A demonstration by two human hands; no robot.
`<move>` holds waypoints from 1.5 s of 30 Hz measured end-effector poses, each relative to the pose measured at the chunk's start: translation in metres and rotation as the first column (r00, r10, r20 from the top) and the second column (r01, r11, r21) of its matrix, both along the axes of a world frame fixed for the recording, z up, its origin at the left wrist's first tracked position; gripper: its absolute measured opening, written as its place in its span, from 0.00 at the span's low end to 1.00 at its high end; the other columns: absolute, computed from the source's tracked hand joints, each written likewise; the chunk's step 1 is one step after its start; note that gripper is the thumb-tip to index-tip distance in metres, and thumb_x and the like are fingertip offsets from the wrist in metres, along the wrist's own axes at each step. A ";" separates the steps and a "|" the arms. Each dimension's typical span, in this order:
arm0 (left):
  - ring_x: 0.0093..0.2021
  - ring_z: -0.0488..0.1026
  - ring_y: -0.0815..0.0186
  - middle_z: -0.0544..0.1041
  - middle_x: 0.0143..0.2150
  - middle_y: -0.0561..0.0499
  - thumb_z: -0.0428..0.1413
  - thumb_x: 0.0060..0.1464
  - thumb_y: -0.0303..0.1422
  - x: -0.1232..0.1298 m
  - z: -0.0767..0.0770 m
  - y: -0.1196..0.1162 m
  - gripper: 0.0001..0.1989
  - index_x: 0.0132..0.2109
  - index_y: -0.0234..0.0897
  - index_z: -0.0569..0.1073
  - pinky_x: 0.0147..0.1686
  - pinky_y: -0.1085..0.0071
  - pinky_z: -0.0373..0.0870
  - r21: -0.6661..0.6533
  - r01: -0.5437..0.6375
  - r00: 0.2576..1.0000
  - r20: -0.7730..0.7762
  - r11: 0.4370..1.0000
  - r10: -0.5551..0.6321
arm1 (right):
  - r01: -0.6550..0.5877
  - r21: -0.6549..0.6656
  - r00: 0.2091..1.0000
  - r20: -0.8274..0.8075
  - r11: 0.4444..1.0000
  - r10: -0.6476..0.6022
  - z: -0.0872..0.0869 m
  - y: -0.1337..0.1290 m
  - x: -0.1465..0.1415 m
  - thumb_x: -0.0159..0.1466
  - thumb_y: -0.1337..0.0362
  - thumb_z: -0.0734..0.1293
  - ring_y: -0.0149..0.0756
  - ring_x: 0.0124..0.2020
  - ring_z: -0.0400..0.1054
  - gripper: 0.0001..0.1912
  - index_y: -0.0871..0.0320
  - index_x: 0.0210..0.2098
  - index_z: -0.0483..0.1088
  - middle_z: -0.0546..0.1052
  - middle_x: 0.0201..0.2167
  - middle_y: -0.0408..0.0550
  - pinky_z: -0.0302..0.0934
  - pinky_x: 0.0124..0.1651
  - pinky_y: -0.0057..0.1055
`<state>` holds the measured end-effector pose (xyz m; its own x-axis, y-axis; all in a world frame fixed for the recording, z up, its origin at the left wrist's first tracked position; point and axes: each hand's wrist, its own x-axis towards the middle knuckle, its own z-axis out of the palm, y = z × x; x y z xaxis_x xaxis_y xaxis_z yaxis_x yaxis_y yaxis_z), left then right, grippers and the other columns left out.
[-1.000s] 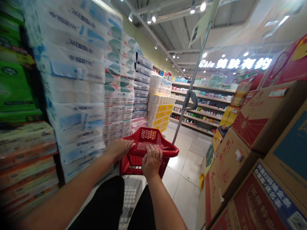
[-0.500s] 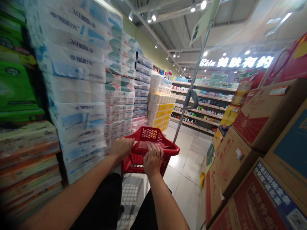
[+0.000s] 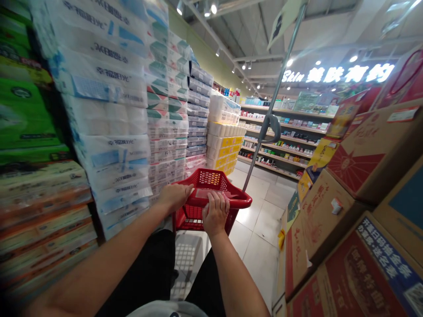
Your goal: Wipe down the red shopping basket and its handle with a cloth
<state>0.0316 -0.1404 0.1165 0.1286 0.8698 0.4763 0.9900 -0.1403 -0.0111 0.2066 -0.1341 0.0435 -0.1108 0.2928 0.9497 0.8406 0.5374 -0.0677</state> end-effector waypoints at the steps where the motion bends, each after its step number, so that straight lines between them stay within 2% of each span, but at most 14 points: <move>1: 0.33 0.73 0.60 0.78 0.32 0.43 0.30 0.64 0.45 0.000 0.003 0.002 0.33 0.32 0.38 0.76 0.35 0.64 0.61 -0.044 0.001 1.000 -0.005 0.999 -0.001 | -0.001 0.002 1.000 -0.002 1.000 0.001 0.000 0.000 0.000 0.62 0.69 0.58 0.42 0.59 0.57 0.19 0.58 0.53 0.66 0.72 0.51 0.52 0.45 0.62 0.47; 3: 0.34 0.73 0.60 0.79 0.33 0.43 0.30 0.64 0.45 0.000 0.003 0.000 0.32 0.33 0.37 0.76 0.36 0.63 0.62 -0.019 0.019 1.000 -0.006 1.000 -0.019 | -0.001 -0.005 1.000 -0.003 1.000 0.001 0.000 0.000 -0.001 0.62 0.70 0.58 0.42 0.59 0.57 0.19 0.58 0.53 0.66 0.72 0.51 0.52 0.45 0.63 0.47; 7: 0.41 0.72 0.58 0.78 0.38 0.42 0.32 0.64 0.42 0.002 -0.007 -0.012 0.27 0.39 0.38 0.75 0.43 0.60 0.61 0.189 0.021 0.999 0.038 0.982 -0.028 | 0.003 -0.027 1.000 0.008 1.000 -0.002 -0.001 0.000 0.000 0.62 0.70 0.58 0.42 0.60 0.56 0.20 0.58 0.54 0.65 0.71 0.52 0.52 0.45 0.63 0.47; 13: 0.34 0.74 0.58 0.79 0.34 0.42 0.31 0.64 0.42 0.005 0.005 -0.003 0.30 0.37 0.38 0.75 0.35 0.63 0.61 -0.088 0.000 0.999 -0.043 0.996 -0.004 | -0.005 -0.045 1.000 0.000 0.999 0.005 -0.002 -0.003 0.002 0.63 0.69 0.59 0.43 0.60 0.57 0.20 0.57 0.54 0.65 0.71 0.53 0.51 0.44 0.63 0.47; 19: 0.43 0.72 0.56 0.78 0.39 0.42 0.31 0.64 0.41 0.006 -0.007 -0.013 0.28 0.39 0.37 0.74 0.42 0.60 0.62 0.151 0.008 1.000 -0.031 0.989 -0.003 | 0.012 -0.078 1.000 0.007 0.997 -0.011 -0.002 -0.004 0.003 0.63 0.68 0.59 0.42 0.60 0.56 0.19 0.58 0.54 0.65 0.71 0.53 0.50 0.42 0.64 0.45; 22: 0.38 0.74 0.56 0.79 0.38 0.41 0.31 0.64 0.40 0.004 0.003 -0.004 0.28 0.39 0.36 0.75 0.38 0.61 0.63 -0.028 -0.029 0.997 -0.075 0.999 0.027 | 0.003 -0.071 1.000 0.005 0.997 -0.002 -0.003 -0.005 0.003 0.62 0.68 0.59 0.42 0.59 0.56 0.20 0.57 0.54 0.65 0.71 0.53 0.50 0.42 0.64 0.45; 24: 0.36 0.75 0.56 0.79 0.38 0.41 0.33 0.63 0.39 0.002 0.011 0.004 0.27 0.41 0.36 0.76 0.35 0.63 0.64 -0.196 0.001 0.991 -0.129 0.981 -0.027 | -0.003 -0.070 1.000 0.006 0.998 0.003 -0.003 -0.005 0.003 0.62 0.68 0.59 0.42 0.59 0.56 0.20 0.57 0.54 0.65 0.71 0.53 0.50 0.42 0.64 0.45; 26: 0.36 0.75 0.56 0.79 0.38 0.40 0.34 0.63 0.39 0.002 0.013 0.005 0.26 0.42 0.35 0.76 0.35 0.63 0.64 -0.232 0.015 0.990 -0.131 0.973 -0.047 | -0.006 -0.076 1.000 0.008 0.997 0.007 -0.003 -0.005 0.003 0.62 0.68 0.60 0.42 0.60 0.56 0.21 0.57 0.55 0.65 0.71 0.53 0.49 0.42 0.64 0.45; 30: 0.42 0.73 0.55 0.78 0.39 0.39 0.31 0.64 0.41 0.006 -0.003 -0.011 0.29 0.41 0.35 0.75 0.43 0.59 0.63 0.070 0.009 1.000 -0.024 0.998 -0.007 | -0.003 -0.082 1.000 0.004 0.997 0.003 -0.004 -0.005 0.003 0.62 0.68 0.59 0.41 0.60 0.55 0.22 0.56 0.55 0.64 0.70 0.53 0.49 0.41 0.65 0.45; 32: 0.44 0.72 0.55 0.77 0.40 0.39 0.31 0.64 0.41 0.008 -0.007 -0.015 0.29 0.42 0.35 0.74 0.45 0.58 0.63 0.131 0.006 1.000 -0.016 0.991 -0.004 | 0.002 -0.089 1.000 0.009 0.996 -0.001 -0.004 -0.005 0.004 0.62 0.68 0.59 0.41 0.60 0.55 0.22 0.56 0.56 0.64 0.70 0.54 0.49 0.41 0.65 0.45; 37: 0.38 0.75 0.57 0.79 0.38 0.41 0.32 0.63 0.41 0.007 0.009 0.002 0.29 0.41 0.36 0.76 0.37 0.63 0.66 -0.224 -0.031 0.996 -0.083 0.974 0.013 | 0.011 -0.096 1.000 0.016 0.995 -0.010 -0.004 -0.007 0.005 0.62 0.68 0.59 0.41 0.60 0.56 0.22 0.56 0.55 0.64 0.70 0.54 0.49 0.41 0.64 0.44; 38: 0.38 0.75 0.57 0.79 0.38 0.40 0.32 0.63 0.41 0.006 0.010 0.004 0.29 0.41 0.36 0.76 0.36 0.64 0.66 -0.242 -0.031 0.996 -0.088 0.970 0.010 | 0.013 -0.095 1.000 0.012 0.995 -0.012 -0.003 -0.007 0.005 0.62 0.68 0.59 0.41 0.60 0.56 0.21 0.56 0.55 0.64 0.70 0.54 0.49 0.42 0.64 0.44; 43: 0.43 0.73 0.56 0.78 0.40 0.41 0.30 0.64 0.41 0.009 -0.005 -0.012 0.29 0.43 0.37 0.74 0.43 0.60 0.64 0.104 0.004 0.997 -0.081 0.995 0.004 | 0.014 -0.081 1.000 0.009 0.997 -0.014 -0.003 -0.005 0.006 0.62 0.67 0.59 0.41 0.60 0.56 0.20 0.56 0.54 0.65 0.71 0.53 0.49 0.41 0.64 0.44; 45: 0.42 0.74 0.56 0.78 0.40 0.41 0.31 0.64 0.40 0.010 -0.006 -0.013 0.28 0.42 0.36 0.75 0.42 0.60 0.64 0.104 -0.012 0.996 -0.084 0.995 0.020 | 0.014 -0.081 1.000 0.017 0.997 -0.013 -0.004 -0.004 0.006 0.62 0.67 0.59 0.41 0.60 0.56 0.21 0.56 0.55 0.65 0.71 0.53 0.49 0.41 0.64 0.44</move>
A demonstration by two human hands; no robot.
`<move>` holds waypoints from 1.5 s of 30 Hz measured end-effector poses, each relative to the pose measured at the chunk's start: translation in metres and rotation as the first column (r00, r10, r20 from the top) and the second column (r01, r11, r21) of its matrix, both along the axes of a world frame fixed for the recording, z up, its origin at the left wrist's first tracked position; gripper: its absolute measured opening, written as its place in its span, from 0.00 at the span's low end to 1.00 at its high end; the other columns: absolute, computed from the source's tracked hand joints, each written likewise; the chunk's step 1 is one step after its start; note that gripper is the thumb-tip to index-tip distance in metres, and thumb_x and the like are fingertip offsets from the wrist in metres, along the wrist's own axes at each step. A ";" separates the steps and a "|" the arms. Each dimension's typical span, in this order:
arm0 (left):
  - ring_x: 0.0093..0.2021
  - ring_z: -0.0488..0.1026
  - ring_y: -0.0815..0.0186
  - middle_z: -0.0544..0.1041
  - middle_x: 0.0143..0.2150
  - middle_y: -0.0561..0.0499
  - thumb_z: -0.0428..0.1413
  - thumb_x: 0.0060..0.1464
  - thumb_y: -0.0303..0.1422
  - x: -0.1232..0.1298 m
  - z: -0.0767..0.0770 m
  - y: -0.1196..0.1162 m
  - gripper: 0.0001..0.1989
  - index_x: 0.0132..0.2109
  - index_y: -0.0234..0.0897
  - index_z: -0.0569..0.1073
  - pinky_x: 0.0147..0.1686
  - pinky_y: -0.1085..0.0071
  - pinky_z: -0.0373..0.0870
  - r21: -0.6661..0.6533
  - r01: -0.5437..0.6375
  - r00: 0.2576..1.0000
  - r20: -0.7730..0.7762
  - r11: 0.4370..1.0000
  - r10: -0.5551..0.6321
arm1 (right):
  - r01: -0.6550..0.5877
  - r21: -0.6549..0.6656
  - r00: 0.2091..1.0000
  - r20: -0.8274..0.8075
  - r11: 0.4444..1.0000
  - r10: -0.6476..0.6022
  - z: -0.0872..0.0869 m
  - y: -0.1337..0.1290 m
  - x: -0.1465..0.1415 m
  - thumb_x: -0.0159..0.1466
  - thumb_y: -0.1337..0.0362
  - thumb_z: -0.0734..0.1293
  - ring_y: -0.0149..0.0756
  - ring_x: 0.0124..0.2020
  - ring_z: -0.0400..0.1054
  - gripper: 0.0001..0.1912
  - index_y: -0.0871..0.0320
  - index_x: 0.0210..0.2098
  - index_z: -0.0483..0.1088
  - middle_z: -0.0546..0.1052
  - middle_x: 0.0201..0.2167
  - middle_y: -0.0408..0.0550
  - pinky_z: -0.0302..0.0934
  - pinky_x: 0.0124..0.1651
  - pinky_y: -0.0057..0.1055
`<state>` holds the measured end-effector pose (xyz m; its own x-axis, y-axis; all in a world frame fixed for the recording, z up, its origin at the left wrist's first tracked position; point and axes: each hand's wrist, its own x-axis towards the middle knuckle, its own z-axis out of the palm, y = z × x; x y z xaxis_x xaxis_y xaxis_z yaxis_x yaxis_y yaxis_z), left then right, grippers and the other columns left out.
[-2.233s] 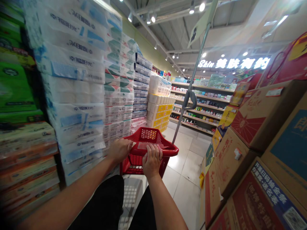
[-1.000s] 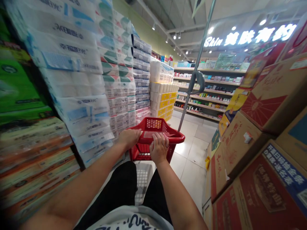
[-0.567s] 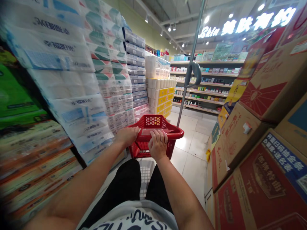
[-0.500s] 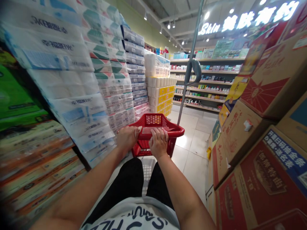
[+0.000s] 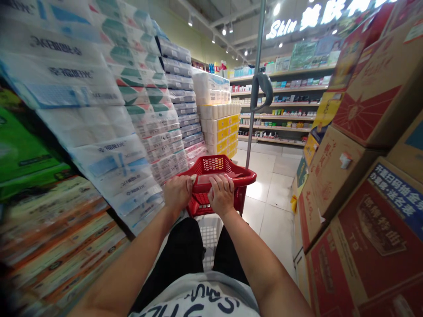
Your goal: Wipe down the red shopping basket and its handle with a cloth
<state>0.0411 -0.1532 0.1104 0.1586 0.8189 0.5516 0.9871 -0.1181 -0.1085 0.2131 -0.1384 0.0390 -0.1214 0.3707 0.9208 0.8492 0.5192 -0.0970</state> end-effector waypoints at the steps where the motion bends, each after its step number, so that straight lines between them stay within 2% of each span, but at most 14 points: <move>1: 0.40 0.74 0.56 0.78 0.39 0.41 0.31 0.64 0.40 0.000 0.002 0.003 0.28 0.41 0.36 0.75 0.41 0.61 0.64 -0.061 -0.010 1.000 -0.008 0.998 0.010 | 0.000 0.001 1.000 0.002 1.000 0.000 -0.001 0.000 0.000 0.62 0.67 0.59 0.41 0.60 0.56 0.21 0.56 0.55 0.64 0.71 0.53 0.49 0.41 0.64 0.44; 4: 0.36 0.75 0.57 0.79 0.36 0.41 0.32 0.64 0.40 0.000 0.014 0.016 0.28 0.39 0.35 0.76 0.35 0.64 0.64 -0.299 -0.017 0.999 -0.046 0.954 0.003 | 0.003 -0.003 1.000 -0.001 1.000 -0.003 -0.002 0.000 0.002 0.62 0.67 0.60 0.41 0.60 0.55 0.22 0.56 0.55 0.64 0.70 0.53 0.49 0.41 0.64 0.44; 6: 0.37 0.75 0.58 0.79 0.36 0.41 0.31 0.64 0.40 0.000 0.015 0.019 0.29 0.39 0.35 0.76 0.36 0.64 0.65 -0.314 -0.024 0.999 -0.039 0.949 0.012 | 0.006 -0.020 1.000 -0.003 1.000 -0.006 -0.002 0.000 0.002 0.62 0.67 0.59 0.40 0.60 0.56 0.21 0.56 0.55 0.64 0.70 0.54 0.49 0.41 0.65 0.44; 9: 0.42 0.73 0.57 0.78 0.40 0.42 0.30 0.65 0.41 0.000 -0.001 0.007 0.28 0.42 0.37 0.75 0.43 0.61 0.63 -0.066 0.008 1.000 0.018 0.998 -0.007 | 0.003 -0.038 1.000 0.002 0.999 -0.003 -0.001 -0.001 0.003 0.63 0.66 0.59 0.41 0.60 0.56 0.21 0.56 0.55 0.65 0.70 0.54 0.49 0.41 0.65 0.44; 12: 0.49 0.69 0.56 0.76 0.47 0.41 0.36 0.64 0.40 -0.002 -0.027 -0.009 0.23 0.51 0.38 0.71 0.51 0.59 0.59 0.165 0.099 0.993 0.055 0.981 -0.109 | 0.002 -0.030 1.000 -0.004 1.000 -0.002 0.000 -0.001 0.002 0.63 0.67 0.59 0.41 0.60 0.56 0.20 0.56 0.55 0.65 0.70 0.54 0.48 0.42 0.65 0.44; 15: 0.52 0.67 0.56 0.75 0.50 0.41 0.38 0.64 0.39 -0.005 -0.037 -0.014 0.22 0.53 0.37 0.70 0.54 0.58 0.56 0.237 0.117 0.989 0.055 0.965 -0.134 | 0.011 -0.025 1.000 -0.013 1.000 -0.011 0.000 0.000 0.001 0.63 0.67 0.59 0.41 0.60 0.56 0.21 0.56 0.55 0.64 0.70 0.54 0.49 0.42 0.65 0.44; 19: 0.45 0.72 0.56 0.78 0.42 0.42 0.34 0.64 0.42 -0.003 -0.011 0.003 0.25 0.44 0.37 0.73 0.47 0.59 0.62 0.051 0.012 0.999 0.030 0.999 -0.013 | 0.006 -0.025 1.000 -0.008 1.000 -0.006 0.000 0.001 0.000 0.63 0.67 0.60 0.40 0.60 0.56 0.21 0.56 0.55 0.64 0.70 0.54 0.48 0.41 0.65 0.44; 23: 0.37 0.75 0.58 0.79 0.37 0.42 0.33 0.63 0.40 -0.001 0.014 0.017 0.26 0.38 0.36 0.75 0.37 0.63 0.64 -0.249 -0.049 0.998 -0.045 0.967 0.039 | -0.003 -0.014 1.000 -0.001 1.000 0.003 0.000 0.000 0.000 0.63 0.67 0.59 0.40 0.59 0.57 0.20 0.57 0.55 0.65 0.71 0.53 0.48 0.42 0.65 0.43; 25: 0.37 0.74 0.58 0.79 0.37 0.43 0.33 0.64 0.39 -0.001 0.009 0.012 0.26 0.38 0.37 0.75 0.37 0.63 0.64 -0.186 -0.012 0.999 -0.042 0.982 0.004 | -0.006 -0.007 1.000 0.003 1.000 0.006 0.001 -0.001 0.001 0.62 0.67 0.59 0.41 0.59 0.57 0.21 0.57 0.55 0.64 0.71 0.53 0.48 0.42 0.65 0.43; 30: 0.44 0.71 0.57 0.77 0.40 0.42 0.36 0.64 0.41 -0.004 -0.017 -0.007 0.23 0.44 0.37 0.73 0.45 0.60 0.61 0.187 0.084 0.996 0.021 0.979 -0.090 | -0.009 0.011 1.000 0.004 1.000 0.009 0.000 -0.001 0.003 0.62 0.68 0.60 0.41 0.60 0.56 0.21 0.57 0.55 0.65 0.70 0.54 0.49 0.42 0.65 0.44; 32: 0.41 0.72 0.57 0.77 0.38 0.43 0.36 0.64 0.41 -0.006 -0.013 -0.001 0.23 0.42 0.37 0.74 0.42 0.61 0.62 0.133 0.046 0.998 0.030 0.990 -0.050 | -0.014 0.017 1.000 -0.003 1.000 0.014 0.000 0.000 0.002 0.62 0.69 0.60 0.41 0.60 0.56 0.21 0.57 0.55 0.65 0.71 0.54 0.49 0.42 0.65 0.44; 37: 0.32 0.73 0.59 0.78 0.34 0.44 0.38 0.63 0.39 -0.008 0.010 0.020 0.22 0.37 0.38 0.75 0.33 0.65 0.61 -0.242 0.030 0.997 -0.063 0.970 -0.046 | -0.022 -0.006 1.000 -0.007 1.000 0.022 0.000 0.000 0.000 0.62 0.68 0.60 0.42 0.60 0.56 0.22 0.57 0.55 0.64 0.70 0.54 0.49 0.42 0.65 0.45; 42: 0.42 0.71 0.57 0.77 0.40 0.43 0.35 0.64 0.40 -0.006 -0.010 -0.002 0.23 0.43 0.37 0.73 0.44 0.61 0.60 0.082 0.069 0.998 -0.004 0.994 -0.069 | -0.029 -0.032 1.000 -0.009 0.999 0.029 0.001 -0.001 0.002 0.62 0.69 0.59 0.41 0.60 0.56 0.22 0.57 0.56 0.64 0.70 0.55 0.49 0.41 0.65 0.45; 45: 0.42 0.71 0.57 0.76 0.39 0.42 0.34 0.64 0.40 -0.006 -0.012 -0.006 0.24 0.42 0.36 0.73 0.44 0.61 0.59 0.120 0.062 0.998 0.018 0.991 -0.064 | -0.034 -0.032 0.999 -0.003 0.999 0.034 0.000 -0.001 0.002 0.62 0.68 0.59 0.42 0.61 0.55 0.22 0.56 0.56 0.64 0.69 0.55 0.49 0.42 0.65 0.45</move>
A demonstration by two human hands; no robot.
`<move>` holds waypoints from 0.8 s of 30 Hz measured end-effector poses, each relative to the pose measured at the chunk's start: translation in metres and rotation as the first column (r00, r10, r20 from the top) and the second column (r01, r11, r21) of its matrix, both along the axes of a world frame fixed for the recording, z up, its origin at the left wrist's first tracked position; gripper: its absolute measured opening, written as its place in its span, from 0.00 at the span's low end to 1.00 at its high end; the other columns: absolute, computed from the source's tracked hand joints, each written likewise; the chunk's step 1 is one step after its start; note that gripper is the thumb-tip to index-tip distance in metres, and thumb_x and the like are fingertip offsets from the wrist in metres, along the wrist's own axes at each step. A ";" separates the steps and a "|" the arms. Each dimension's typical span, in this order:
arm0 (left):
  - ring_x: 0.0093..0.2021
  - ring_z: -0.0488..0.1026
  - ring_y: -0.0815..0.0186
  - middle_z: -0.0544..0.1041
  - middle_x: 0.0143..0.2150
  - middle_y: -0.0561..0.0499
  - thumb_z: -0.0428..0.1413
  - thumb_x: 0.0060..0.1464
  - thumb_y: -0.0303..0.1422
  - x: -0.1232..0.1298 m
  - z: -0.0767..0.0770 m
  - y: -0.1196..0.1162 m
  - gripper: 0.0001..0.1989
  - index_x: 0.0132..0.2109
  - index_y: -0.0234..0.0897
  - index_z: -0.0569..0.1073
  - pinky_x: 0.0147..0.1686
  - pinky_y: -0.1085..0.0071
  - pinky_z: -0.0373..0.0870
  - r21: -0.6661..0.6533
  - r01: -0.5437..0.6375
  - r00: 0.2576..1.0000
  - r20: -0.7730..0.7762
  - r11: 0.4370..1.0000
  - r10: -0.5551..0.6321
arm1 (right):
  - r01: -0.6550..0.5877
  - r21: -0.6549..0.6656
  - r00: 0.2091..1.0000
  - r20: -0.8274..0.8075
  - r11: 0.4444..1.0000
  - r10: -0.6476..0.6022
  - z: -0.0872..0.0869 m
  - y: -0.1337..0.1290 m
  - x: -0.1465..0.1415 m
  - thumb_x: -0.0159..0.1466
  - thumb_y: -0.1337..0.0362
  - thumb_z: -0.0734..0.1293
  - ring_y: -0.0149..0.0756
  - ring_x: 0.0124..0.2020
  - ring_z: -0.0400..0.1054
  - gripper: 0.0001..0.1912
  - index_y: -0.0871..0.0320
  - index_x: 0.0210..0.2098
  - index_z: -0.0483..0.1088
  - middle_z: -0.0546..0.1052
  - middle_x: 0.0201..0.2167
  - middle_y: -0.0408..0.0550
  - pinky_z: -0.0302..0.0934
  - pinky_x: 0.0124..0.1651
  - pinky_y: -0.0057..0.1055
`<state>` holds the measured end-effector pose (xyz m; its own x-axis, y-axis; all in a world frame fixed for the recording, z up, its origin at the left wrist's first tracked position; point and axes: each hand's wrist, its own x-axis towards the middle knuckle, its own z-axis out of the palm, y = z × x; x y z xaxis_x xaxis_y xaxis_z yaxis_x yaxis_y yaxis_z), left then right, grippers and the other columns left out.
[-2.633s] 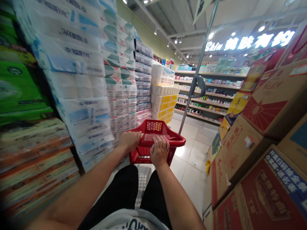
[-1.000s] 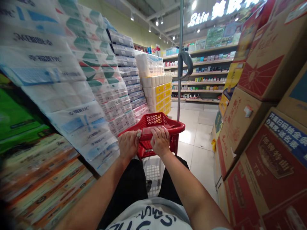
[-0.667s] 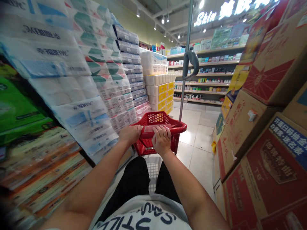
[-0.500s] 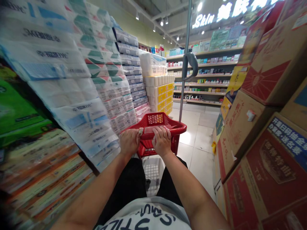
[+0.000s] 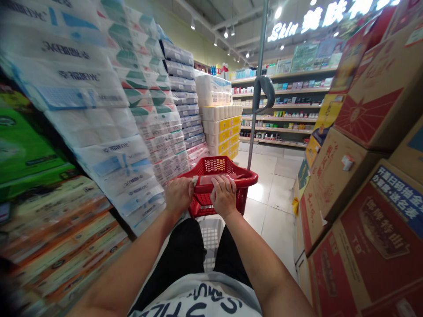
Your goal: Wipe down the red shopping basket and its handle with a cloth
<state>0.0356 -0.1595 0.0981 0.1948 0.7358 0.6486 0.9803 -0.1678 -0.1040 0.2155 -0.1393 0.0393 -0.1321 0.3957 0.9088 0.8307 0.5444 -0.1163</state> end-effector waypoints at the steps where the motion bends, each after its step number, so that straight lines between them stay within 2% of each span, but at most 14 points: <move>1: 0.40 0.71 0.58 0.77 0.37 0.43 0.34 0.64 0.41 0.000 0.004 0.002 0.25 0.40 0.36 0.73 0.42 0.62 0.60 -0.044 -0.018 1.000 0.004 0.999 0.018 | -0.001 0.000 1.000 0.000 1.000 0.001 0.000 0.000 0.000 0.62 0.68 0.59 0.42 0.61 0.55 0.22 0.56 0.56 0.64 0.69 0.55 0.49 0.42 0.65 0.45; 3: 0.35 0.72 0.59 0.77 0.34 0.44 0.33 0.64 0.42 0.001 0.014 0.009 0.27 0.35 0.37 0.73 0.37 0.64 0.60 -0.160 -0.040 0.999 -0.004 0.986 0.040 | -0.002 0.006 1.000 -0.005 1.000 0.002 -0.001 0.000 -0.001 0.62 0.68 0.59 0.42 0.61 0.55 0.22 0.56 0.56 0.64 0.69 0.55 0.49 0.42 0.65 0.45; 5: 0.32 0.72 0.60 0.77 0.32 0.45 0.33 0.64 0.43 0.000 0.021 0.013 0.27 0.34 0.37 0.73 0.34 0.65 0.60 -0.223 -0.028 1.000 -0.014 0.974 0.025 | -0.003 0.016 1.000 -0.009 1.000 0.004 -0.001 0.000 -0.001 0.62 0.69 0.59 0.42 0.60 0.56 0.22 0.56 0.56 0.63 0.70 0.55 0.49 0.42 0.65 0.46; 7: 0.34 0.72 0.60 0.77 0.33 0.45 0.33 0.65 0.42 -0.001 0.021 0.009 0.26 0.35 0.37 0.73 0.36 0.65 0.60 -0.179 0.012 1.000 -0.012 0.984 -0.014 | -0.003 0.024 1.000 -0.004 1.000 0.003 0.000 -0.001 0.000 0.62 0.69 0.59 0.42 0.60 0.56 0.22 0.56 0.56 0.63 0.70 0.54 0.49 0.42 0.65 0.46; 10: 0.40 0.71 0.59 0.77 0.37 0.44 0.35 0.65 0.40 -0.002 0.011 -0.004 0.23 0.39 0.37 0.72 0.41 0.63 0.60 -0.036 0.074 0.997 0.010 0.997 -0.074 | -0.010 0.026 1.000 0.022 1.000 0.009 0.001 -0.002 0.004 0.62 0.69 0.59 0.42 0.60 0.57 0.22 0.56 0.57 0.63 0.70 0.54 0.49 0.43 0.65 0.45; 12: 0.41 0.71 0.59 0.77 0.38 0.45 0.36 0.65 0.40 -0.002 0.006 -0.011 0.22 0.41 0.38 0.72 0.42 0.63 0.60 -0.001 0.090 0.996 0.023 0.996 -0.090 | -0.018 0.036 0.999 0.039 0.999 0.017 0.001 -0.003 0.008 0.62 0.70 0.59 0.42 0.60 0.57 0.23 0.56 0.57 0.63 0.70 0.55 0.49 0.44 0.64 0.45; 16: 0.36 0.72 0.61 0.78 0.35 0.46 0.34 0.65 0.42 -0.002 0.015 -0.004 0.25 0.36 0.38 0.73 0.38 0.65 0.61 -0.090 0.065 0.998 0.006 0.994 -0.065 | -0.030 0.045 0.998 0.062 0.999 0.027 0.003 -0.005 0.014 0.61 0.70 0.59 0.41 0.61 0.56 0.23 0.57 0.56 0.63 0.70 0.55 0.49 0.45 0.64 0.44; 19: 0.32 0.73 0.61 0.78 0.33 0.46 0.35 0.64 0.42 -0.003 0.026 0.011 0.25 0.34 0.39 0.74 0.33 0.66 0.61 -0.242 0.032 0.998 -0.042 0.970 -0.044 | -0.030 0.039 0.997 0.069 0.999 0.027 0.005 -0.008 0.016 0.62 0.71 0.59 0.41 0.61 0.56 0.22 0.57 0.56 0.63 0.69 0.55 0.49 0.45 0.64 0.44; 21: 0.31 0.73 0.61 0.79 0.33 0.46 0.37 0.63 0.41 -0.005 0.028 0.015 0.23 0.33 0.39 0.74 0.31 0.67 0.61 -0.333 0.049 0.994 -0.080 0.942 -0.080 | -0.031 0.032 0.997 0.073 0.999 0.029 0.006 -0.010 0.016 0.62 0.70 0.59 0.41 0.61 0.56 0.22 0.57 0.56 0.63 0.69 0.55 0.50 0.44 0.64 0.44; 22: 0.30 0.73 0.61 0.78 0.33 0.46 0.38 0.63 0.41 -0.005 0.027 0.014 0.23 0.33 0.39 0.74 0.31 0.67 0.61 -0.335 0.061 0.992 -0.086 0.940 -0.095 | -0.032 0.027 0.997 0.075 0.999 0.030 0.006 -0.010 0.016 0.63 0.70 0.59 0.40 0.61 0.55 0.22 0.57 0.56 0.63 0.69 0.56 0.50 0.44 0.64 0.44; 24: 0.32 0.73 0.61 0.78 0.33 0.46 0.37 0.63 0.40 -0.005 0.019 0.007 0.23 0.35 0.39 0.74 0.33 0.66 0.61 -0.231 0.085 0.993 -0.065 0.969 -0.102 | -0.031 0.021 0.997 0.075 0.999 0.030 0.005 -0.010 0.016 0.63 0.70 0.59 0.40 0.61 0.55 0.22 0.57 0.57 0.63 0.69 0.56 0.50 0.44 0.64 0.44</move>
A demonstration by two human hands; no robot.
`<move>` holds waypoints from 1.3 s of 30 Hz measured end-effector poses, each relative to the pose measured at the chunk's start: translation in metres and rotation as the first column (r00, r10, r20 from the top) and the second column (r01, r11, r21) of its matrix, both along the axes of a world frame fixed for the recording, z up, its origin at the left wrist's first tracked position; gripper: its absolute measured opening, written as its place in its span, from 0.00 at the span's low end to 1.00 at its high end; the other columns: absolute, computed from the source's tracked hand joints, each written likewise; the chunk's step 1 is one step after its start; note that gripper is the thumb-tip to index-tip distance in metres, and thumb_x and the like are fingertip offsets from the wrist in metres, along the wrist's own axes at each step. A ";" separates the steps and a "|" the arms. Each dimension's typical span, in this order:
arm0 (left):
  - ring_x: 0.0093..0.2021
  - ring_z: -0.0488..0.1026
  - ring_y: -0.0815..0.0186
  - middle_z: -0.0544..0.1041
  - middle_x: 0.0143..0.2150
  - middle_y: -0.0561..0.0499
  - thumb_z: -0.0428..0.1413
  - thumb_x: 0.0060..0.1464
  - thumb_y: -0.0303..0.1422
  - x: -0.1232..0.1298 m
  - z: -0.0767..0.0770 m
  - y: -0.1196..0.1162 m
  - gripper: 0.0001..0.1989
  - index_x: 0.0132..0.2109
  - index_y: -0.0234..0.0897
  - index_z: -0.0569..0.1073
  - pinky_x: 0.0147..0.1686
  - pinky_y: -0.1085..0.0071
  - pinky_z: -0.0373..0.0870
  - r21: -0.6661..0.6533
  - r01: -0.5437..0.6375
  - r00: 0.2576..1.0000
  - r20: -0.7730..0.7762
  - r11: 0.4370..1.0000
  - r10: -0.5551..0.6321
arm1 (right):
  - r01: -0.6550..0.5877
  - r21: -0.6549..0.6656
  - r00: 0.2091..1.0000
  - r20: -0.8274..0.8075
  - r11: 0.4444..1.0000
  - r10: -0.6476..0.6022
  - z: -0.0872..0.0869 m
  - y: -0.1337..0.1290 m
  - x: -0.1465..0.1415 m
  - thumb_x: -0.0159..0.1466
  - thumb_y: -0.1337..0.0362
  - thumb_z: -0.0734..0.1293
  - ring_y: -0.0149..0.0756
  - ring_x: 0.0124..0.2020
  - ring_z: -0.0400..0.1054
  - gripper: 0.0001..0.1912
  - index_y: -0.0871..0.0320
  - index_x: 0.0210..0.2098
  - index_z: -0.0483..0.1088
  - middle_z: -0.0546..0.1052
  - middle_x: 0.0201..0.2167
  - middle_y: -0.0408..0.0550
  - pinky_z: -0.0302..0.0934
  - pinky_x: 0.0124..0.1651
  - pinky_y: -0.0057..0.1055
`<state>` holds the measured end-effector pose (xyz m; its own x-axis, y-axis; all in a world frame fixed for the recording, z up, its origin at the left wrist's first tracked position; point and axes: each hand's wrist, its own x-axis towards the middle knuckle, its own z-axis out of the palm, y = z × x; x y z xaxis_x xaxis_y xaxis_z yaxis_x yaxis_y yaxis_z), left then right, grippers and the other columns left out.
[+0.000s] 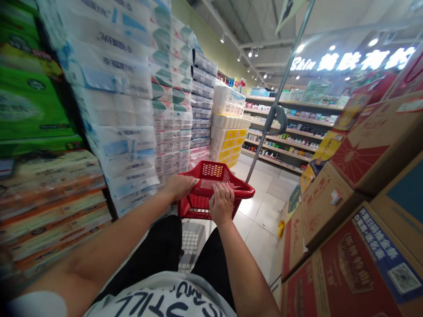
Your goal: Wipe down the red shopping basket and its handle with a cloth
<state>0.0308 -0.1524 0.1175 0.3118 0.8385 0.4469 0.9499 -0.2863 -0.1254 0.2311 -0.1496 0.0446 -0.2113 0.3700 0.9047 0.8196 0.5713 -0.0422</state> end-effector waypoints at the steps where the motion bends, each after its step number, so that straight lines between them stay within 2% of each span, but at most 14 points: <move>1: 0.34 0.72 0.61 0.77 0.34 0.46 0.36 0.64 0.40 0.001 -0.004 -0.005 0.23 0.36 0.38 0.73 0.35 0.65 0.61 0.080 0.002 1.000 0.029 0.997 -0.004 | 0.001 0.000 1.000 -0.003 1.000 -0.001 -0.001 0.000 0.000 0.63 0.70 0.59 0.40 0.61 0.55 0.22 0.57 0.57 0.63 0.69 0.56 0.50 0.44 0.64 0.44; 3: 0.37 0.71 0.61 0.77 0.35 0.45 0.35 0.64 0.40 0.002 -0.011 -0.013 0.23 0.38 0.38 0.73 0.39 0.64 0.61 0.209 -0.014 0.996 0.088 0.978 -0.005 | -0.002 0.003 1.000 -0.008 1.000 0.002 -0.001 0.000 -0.001 0.63 0.70 0.59 0.40 0.61 0.55 0.23 0.56 0.57 0.63 0.69 0.56 0.50 0.44 0.64 0.44; 4: 0.37 0.71 0.61 0.76 0.35 0.45 0.35 0.64 0.40 0.003 -0.012 -0.014 0.23 0.38 0.37 0.73 0.40 0.64 0.61 0.232 -0.033 0.994 0.110 0.972 0.008 | -0.005 0.007 1.000 -0.011 1.000 0.005 -0.002 0.000 -0.001 0.63 0.70 0.59 0.41 0.61 0.55 0.23 0.56 0.57 0.63 0.69 0.55 0.50 0.44 0.64 0.45; 5: 0.36 0.71 0.61 0.76 0.34 0.45 0.35 0.64 0.40 0.003 -0.011 -0.014 0.24 0.37 0.37 0.73 0.39 0.64 0.61 0.219 -0.057 0.992 0.123 0.974 0.030 | -0.010 0.009 1.000 -0.012 1.000 0.010 -0.002 0.000 -0.001 0.63 0.70 0.58 0.41 0.61 0.55 0.23 0.56 0.57 0.63 0.69 0.55 0.51 0.44 0.64 0.45; 7: 0.32 0.71 0.61 0.77 0.32 0.45 0.36 0.64 0.40 0.003 -0.005 -0.011 0.24 0.33 0.37 0.73 0.35 0.64 0.61 0.111 -0.072 0.993 0.106 0.991 0.060 | -0.011 0.011 1.000 -0.011 1.000 0.011 -0.001 -0.001 -0.001 0.62 0.70 0.58 0.42 0.61 0.56 0.23 0.56 0.57 0.63 0.69 0.55 0.51 0.44 0.63 0.46; 9: 0.29 0.71 0.61 0.77 0.30 0.46 0.39 0.62 0.40 0.002 0.002 -0.006 0.22 0.31 0.38 0.73 0.32 0.64 0.60 -0.005 -0.037 0.997 0.064 0.999 0.037 | 0.002 0.006 1.000 -0.005 1.000 -0.002 0.000 -0.002 -0.002 0.62 0.71 0.58 0.43 0.61 0.55 0.23 0.57 0.57 0.63 0.69 0.55 0.52 0.44 0.63 0.47; 11: 0.30 0.71 0.61 0.78 0.32 0.46 0.40 0.62 0.40 0.001 0.004 -0.007 0.20 0.32 0.39 0.73 0.32 0.64 0.59 -0.035 -0.005 0.999 0.043 0.999 0.007 | 0.015 -0.006 1.000 0.007 1.000 -0.015 0.001 -0.004 -0.003 0.62 0.71 0.58 0.44 0.62 0.55 0.24 0.57 0.58 0.63 0.69 0.55 0.52 0.44 0.63 0.47; 16: 0.37 0.71 0.60 0.76 0.35 0.45 0.35 0.65 0.39 0.003 -0.007 -0.023 0.23 0.36 0.38 0.72 0.41 0.62 0.61 0.189 -0.063 0.991 0.126 0.980 0.040 | 0.020 -0.052 1.000 -0.008 0.998 -0.020 0.002 -0.009 -0.006 0.64 0.68 0.58 0.45 0.62 0.53 0.23 0.57 0.58 0.62 0.68 0.56 0.53 0.43 0.64 0.49; 18: 0.36 0.71 0.61 0.75 0.33 0.45 0.35 0.65 0.39 0.002 -0.008 -0.025 0.23 0.35 0.37 0.72 0.41 0.63 0.61 0.192 -0.074 0.988 0.144 0.979 0.047 | -0.003 -0.068 0.999 0.044 0.998 0.006 0.005 -0.011 -0.001 0.64 0.65 0.60 0.47 0.63 0.53 0.24 0.58 0.59 0.60 0.67 0.57 0.54 0.42 0.64 0.49; 21: 0.34 0.71 0.62 0.76 0.33 0.45 0.36 0.64 0.42 -0.001 -0.004 -0.022 0.24 0.34 0.37 0.72 0.39 0.63 0.62 0.137 -0.042 0.989 0.149 0.990 0.022 | -0.052 -0.101 0.974 0.215 0.993 0.073 0.014 -0.013 0.013 0.64 0.62 0.62 0.46 0.63 0.52 0.28 0.58 0.62 0.56 0.64 0.60 0.54 0.44 0.64 0.46; 26: 0.36 0.72 0.61 0.77 0.34 0.44 0.35 0.64 0.44 -0.003 0.003 -0.021 0.26 0.35 0.37 0.73 0.39 0.63 0.61 0.089 -0.015 0.989 0.145 0.996 0.002 | -0.050 -0.212 0.926 0.357 0.976 0.125 0.030 -0.018 0.032 0.62 0.66 0.62 0.45 0.65 0.49 0.32 0.60 0.65 0.52 0.60 0.63 0.53 0.47 0.65 0.45; 29: 0.35 0.72 0.61 0.77 0.34 0.45 0.34 0.64 0.45 -0.001 0.003 -0.022 0.27 0.36 0.38 0.73 0.39 0.64 0.61 0.078 -0.018 0.993 0.117 0.997 0.008 | -0.051 -0.224 0.926 0.355 0.973 0.130 0.029 -0.021 0.034 0.61 0.69 0.61 0.44 0.66 0.47 0.33 0.61 0.65 0.52 0.59 0.64 0.54 0.45 0.66 0.46; 33: 0.35 0.70 0.61 0.77 0.34 0.46 0.32 0.64 0.46 0.002 0.002 -0.024 0.28 0.37 0.39 0.73 0.38 0.65 0.59 0.071 -0.010 0.995 0.104 0.997 0.003 | -0.011 -0.209 0.952 0.297 0.978 0.074 0.021 -0.025 0.032 0.61 0.70 0.59 0.44 0.67 0.43 0.33 0.61 0.65 0.51 0.58 0.64 0.54 0.42 0.67 0.47; 39: 0.38 0.70 0.60 0.76 0.35 0.47 0.33 0.65 0.44 0.003 -0.005 -0.032 0.26 0.39 0.39 0.73 0.40 0.65 0.59 0.161 -0.004 0.995 0.096 0.987 -0.012 | -0.005 -0.199 0.971 0.235 0.980 0.053 0.015 -0.026 0.026 0.59 0.71 0.60 0.42 0.67 0.44 0.34 0.60 0.65 0.52 0.59 0.64 0.53 0.42 0.67 0.47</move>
<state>0.0335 -0.1846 0.1127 0.2640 0.7523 0.6037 0.9586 -0.2737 -0.0782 0.2574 -0.1755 0.0597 -0.4249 0.5253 0.7373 0.8026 0.5953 0.0384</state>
